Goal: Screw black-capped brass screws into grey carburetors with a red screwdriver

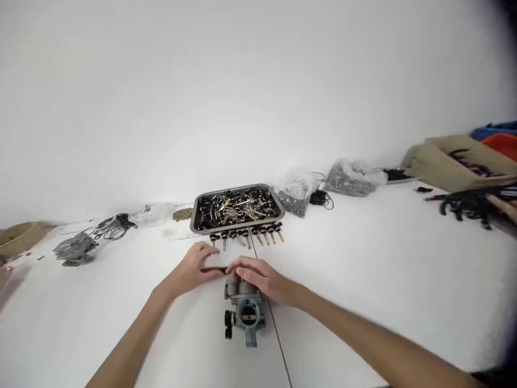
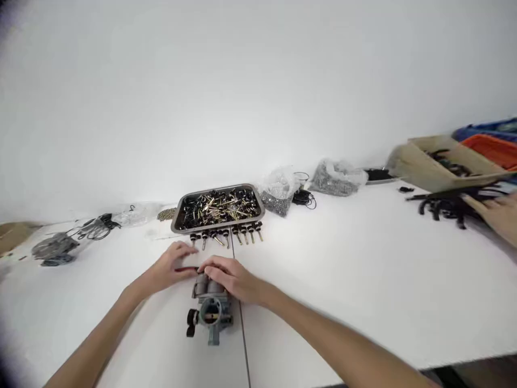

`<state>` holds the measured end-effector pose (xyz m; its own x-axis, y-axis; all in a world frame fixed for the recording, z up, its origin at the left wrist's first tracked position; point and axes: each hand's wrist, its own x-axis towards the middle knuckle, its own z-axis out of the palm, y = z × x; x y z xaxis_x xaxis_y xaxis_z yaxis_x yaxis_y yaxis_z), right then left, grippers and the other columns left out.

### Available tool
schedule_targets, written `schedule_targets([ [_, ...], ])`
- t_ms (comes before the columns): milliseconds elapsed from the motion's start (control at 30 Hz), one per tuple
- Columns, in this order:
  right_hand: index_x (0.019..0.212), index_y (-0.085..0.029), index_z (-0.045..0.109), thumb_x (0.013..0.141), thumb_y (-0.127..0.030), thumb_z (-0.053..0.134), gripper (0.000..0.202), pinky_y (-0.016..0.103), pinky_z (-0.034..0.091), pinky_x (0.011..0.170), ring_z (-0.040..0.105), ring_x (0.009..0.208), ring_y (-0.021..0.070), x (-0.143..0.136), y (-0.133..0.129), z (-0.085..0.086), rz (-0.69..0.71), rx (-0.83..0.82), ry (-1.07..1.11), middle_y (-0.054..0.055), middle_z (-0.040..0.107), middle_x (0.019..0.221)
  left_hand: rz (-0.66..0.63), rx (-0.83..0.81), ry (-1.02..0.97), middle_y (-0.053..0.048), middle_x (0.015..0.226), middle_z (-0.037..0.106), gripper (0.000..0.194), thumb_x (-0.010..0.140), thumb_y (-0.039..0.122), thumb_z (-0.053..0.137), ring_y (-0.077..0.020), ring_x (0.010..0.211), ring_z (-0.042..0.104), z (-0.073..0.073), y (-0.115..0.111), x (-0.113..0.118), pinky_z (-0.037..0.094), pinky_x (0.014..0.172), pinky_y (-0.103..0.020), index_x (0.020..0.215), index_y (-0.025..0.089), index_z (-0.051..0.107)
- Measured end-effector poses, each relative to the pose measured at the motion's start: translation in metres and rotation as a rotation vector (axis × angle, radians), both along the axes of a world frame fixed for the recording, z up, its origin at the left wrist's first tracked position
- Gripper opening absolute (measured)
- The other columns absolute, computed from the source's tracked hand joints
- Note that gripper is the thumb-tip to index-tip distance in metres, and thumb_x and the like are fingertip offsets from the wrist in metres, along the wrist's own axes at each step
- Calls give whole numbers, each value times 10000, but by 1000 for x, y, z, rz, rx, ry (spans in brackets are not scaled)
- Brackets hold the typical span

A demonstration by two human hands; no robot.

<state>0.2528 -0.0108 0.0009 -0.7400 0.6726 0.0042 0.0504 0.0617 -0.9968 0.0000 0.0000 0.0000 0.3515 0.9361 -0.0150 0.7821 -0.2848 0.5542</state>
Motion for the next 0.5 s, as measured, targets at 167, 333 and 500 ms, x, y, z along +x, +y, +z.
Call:
schedule_targets([
  [167, 1100, -189, 636, 982, -535, 450, 410, 249, 420, 787, 535, 909, 145, 0, 1, -2, -24, 13, -45, 47, 595, 1006, -47, -51, -100, -57, 988, 547, 238, 801, 422, 673, -185, 865, 548, 3, -14, 6, 477, 775, -337, 893, 204, 647],
  [333, 1120, -205, 633, 983, -543, 441, 412, 293, 424, 866, 550, 1022, 189, -1, 1, -2, -42, 23, -88, 64, 611, 1088, 59, -134, -403, 5, 719, 561, 173, 770, 293, 696, -100, 616, 481, 4, -13, 2, 397, 575, -244, 810, 175, 577],
  [500, 1098, -207, 641, 989, -525, 440, 391, 301, 408, 934, 555, 1085, 196, -1, 2, -3, -48, 41, -91, 61, 620, 1111, 248, -39, -874, -28, 594, 622, 278, 718, 315, 777, -145, 489, 567, 31, -9, -27, 430, 482, -259, 860, 143, 611],
])
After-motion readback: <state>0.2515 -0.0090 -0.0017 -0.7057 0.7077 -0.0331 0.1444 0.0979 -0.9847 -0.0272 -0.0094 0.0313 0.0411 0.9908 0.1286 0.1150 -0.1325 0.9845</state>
